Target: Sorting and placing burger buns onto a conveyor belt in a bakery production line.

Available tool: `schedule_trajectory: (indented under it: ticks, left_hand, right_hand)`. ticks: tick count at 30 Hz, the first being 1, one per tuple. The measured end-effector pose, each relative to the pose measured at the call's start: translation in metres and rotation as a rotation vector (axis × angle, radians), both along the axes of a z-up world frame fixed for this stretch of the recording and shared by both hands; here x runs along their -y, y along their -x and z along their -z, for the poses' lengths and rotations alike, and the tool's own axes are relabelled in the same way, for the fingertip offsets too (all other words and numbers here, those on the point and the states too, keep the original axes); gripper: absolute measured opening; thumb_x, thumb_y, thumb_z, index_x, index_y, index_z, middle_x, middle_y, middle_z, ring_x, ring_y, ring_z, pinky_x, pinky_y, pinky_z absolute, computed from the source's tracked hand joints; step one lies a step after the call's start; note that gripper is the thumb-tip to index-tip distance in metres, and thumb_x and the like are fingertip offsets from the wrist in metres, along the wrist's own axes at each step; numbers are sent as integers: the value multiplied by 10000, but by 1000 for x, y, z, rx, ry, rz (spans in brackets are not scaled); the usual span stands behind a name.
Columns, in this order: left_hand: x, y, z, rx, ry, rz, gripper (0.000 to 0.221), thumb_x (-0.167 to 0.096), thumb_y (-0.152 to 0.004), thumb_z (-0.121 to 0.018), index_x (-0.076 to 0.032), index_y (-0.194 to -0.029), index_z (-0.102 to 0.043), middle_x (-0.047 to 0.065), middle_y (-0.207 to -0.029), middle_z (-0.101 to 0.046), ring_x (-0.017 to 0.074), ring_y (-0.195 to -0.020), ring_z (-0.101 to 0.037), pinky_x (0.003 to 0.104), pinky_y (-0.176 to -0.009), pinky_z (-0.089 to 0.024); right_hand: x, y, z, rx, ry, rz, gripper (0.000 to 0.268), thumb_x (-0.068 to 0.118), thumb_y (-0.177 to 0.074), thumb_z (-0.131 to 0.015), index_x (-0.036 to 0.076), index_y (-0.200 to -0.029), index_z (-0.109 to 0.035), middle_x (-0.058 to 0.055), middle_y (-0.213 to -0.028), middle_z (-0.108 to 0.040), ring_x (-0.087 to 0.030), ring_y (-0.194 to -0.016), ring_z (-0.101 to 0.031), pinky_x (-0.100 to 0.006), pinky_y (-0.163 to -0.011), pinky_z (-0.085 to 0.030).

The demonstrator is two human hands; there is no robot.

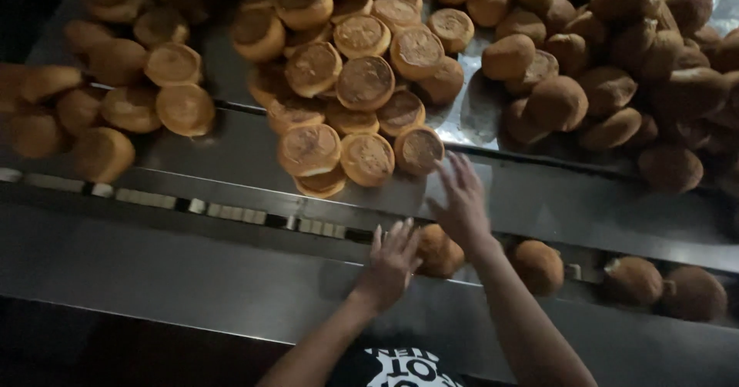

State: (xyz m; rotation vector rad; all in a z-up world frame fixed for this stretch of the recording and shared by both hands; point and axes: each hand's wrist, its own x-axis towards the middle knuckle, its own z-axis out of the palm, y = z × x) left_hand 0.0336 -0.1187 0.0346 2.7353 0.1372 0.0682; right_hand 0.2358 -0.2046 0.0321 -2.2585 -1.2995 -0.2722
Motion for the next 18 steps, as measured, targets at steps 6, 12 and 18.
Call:
schedule_trajectory:
  ticks: [6,12,18]
  left_hand:
    - [-86,-47,-32,42,-291,-364,833,-384,-905,-716,-103,-1587,-328,227,-1654,-214,467,-1492,-265,714,-1099,-343]
    - [-124,-73,3,-39,-311,-438,829,-505,-868,-738,-166,-1544,-399,190,-1550,-386,382,-1393,-415,636,-1008,-479]
    - [-157,-66,-1,35,245,-415,866,-460,-768,-772,-137,-1507,-459,207,-1429,-520,405,-1325,-506,591,-1019,-481]
  right_hand:
    - [-79,-53,52,367,96,-66,950,298,-612,-947,39,-1442,-564,-187,-1381,-584,-411,-1382,-479,-582,-1142,-370]
    - [-76,-64,44,-791,132,215,663,385,-847,-772,344,-1479,-577,-54,-1221,-718,-297,-1147,-693,-504,-909,-560]
    - [-17,-66,75,-1353,70,483,754,558,-864,-744,18,-1381,-641,-326,-1372,-580,-520,-1254,-566,-691,-889,-450]
